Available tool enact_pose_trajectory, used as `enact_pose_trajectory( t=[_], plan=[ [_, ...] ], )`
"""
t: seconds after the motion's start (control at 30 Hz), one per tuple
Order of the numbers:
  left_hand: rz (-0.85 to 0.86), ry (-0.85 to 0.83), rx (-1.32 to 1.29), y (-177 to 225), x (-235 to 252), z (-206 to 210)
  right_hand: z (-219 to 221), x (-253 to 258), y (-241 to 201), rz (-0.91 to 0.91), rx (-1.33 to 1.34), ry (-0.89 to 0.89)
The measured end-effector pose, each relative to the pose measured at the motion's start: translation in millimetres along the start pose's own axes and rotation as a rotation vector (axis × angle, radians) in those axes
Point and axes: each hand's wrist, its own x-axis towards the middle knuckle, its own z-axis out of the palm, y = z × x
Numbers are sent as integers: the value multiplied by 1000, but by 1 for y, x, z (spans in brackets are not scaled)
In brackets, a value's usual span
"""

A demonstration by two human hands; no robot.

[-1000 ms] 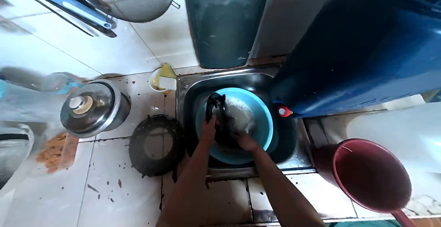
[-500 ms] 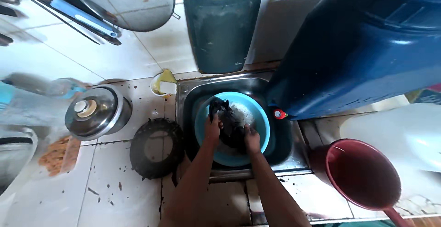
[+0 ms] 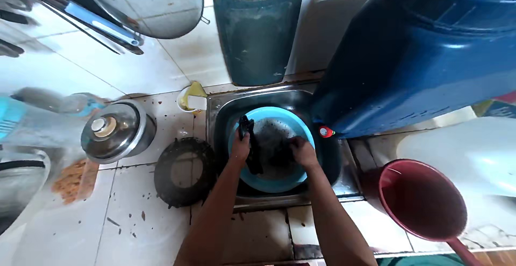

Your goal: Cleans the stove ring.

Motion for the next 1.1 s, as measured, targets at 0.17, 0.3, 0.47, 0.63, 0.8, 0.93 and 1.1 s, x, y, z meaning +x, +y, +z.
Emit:
enact_pose_trajectory(
  t=[0.17,0.3,0.47,0.63,0.8,0.93,1.1],
  plan=[
    [-73,-6,-204,3,2,15,62,7,15,-63,-587,-349],
    [-83,4,-362,5,8,24,58,2,6,-33,-587,-471],
    [-154,53,-467,4,12,21,-14,-40,33,-113,231,-274],
    [-232,178,-711,11,12,49,-2,-79,7,-508,614,173],
    [-205,225,-757,14,6,74,62,-4,-18,-550,278,819],
    [-136,389,-121,18,1,45,54,25,-16,-555,375,749],
    [382,312,713,8,8,4,45,37,-6,-611,610,618]
  ],
)
